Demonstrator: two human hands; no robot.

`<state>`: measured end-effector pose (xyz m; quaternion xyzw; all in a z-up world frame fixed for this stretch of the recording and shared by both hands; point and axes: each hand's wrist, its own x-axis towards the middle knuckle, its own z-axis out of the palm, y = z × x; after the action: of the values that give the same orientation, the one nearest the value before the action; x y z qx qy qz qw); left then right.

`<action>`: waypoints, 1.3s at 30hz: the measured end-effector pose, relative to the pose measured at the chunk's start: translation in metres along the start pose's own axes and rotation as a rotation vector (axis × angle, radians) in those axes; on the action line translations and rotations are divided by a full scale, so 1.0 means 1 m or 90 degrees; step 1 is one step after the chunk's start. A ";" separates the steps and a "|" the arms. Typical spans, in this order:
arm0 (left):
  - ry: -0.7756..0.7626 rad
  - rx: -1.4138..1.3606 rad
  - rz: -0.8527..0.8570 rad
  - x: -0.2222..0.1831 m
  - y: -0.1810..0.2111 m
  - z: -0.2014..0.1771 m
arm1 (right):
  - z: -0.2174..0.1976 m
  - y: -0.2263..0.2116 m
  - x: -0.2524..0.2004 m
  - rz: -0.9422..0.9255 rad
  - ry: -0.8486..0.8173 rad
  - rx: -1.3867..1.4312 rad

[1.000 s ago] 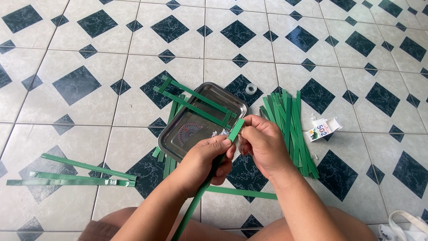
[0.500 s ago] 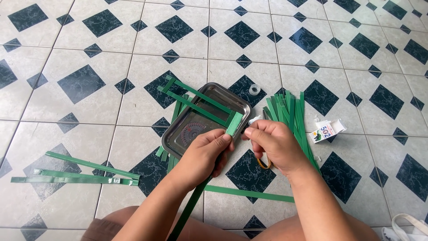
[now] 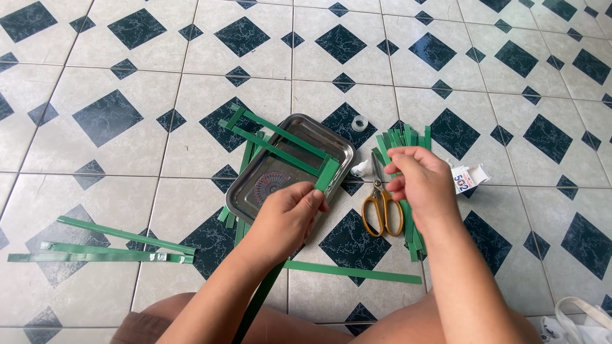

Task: Gluing green plastic strips together to form a structure using a tube of adhesive on a metal tray.

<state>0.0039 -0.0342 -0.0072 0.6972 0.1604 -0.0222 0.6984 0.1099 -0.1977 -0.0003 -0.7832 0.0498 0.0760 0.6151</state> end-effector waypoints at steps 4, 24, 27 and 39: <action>0.042 -0.074 -0.017 0.002 0.004 -0.006 | -0.009 0.043 0.029 0.054 0.010 -0.154; 0.065 -0.153 -0.001 0.001 0.001 -0.017 | 0.035 0.102 0.068 -0.134 -0.066 -0.438; 0.067 -0.163 -0.004 -0.004 0.014 -0.019 | 0.027 0.046 0.048 -0.127 -0.100 -0.398; 0.002 -0.146 -0.061 -0.013 0.032 -0.018 | 0.007 -0.084 -0.091 -0.610 -0.006 -0.311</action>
<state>-0.0034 -0.0178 0.0271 0.6041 0.1963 -0.0358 0.7715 0.0345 -0.1722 0.0946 -0.8382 -0.3353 -0.2000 0.3808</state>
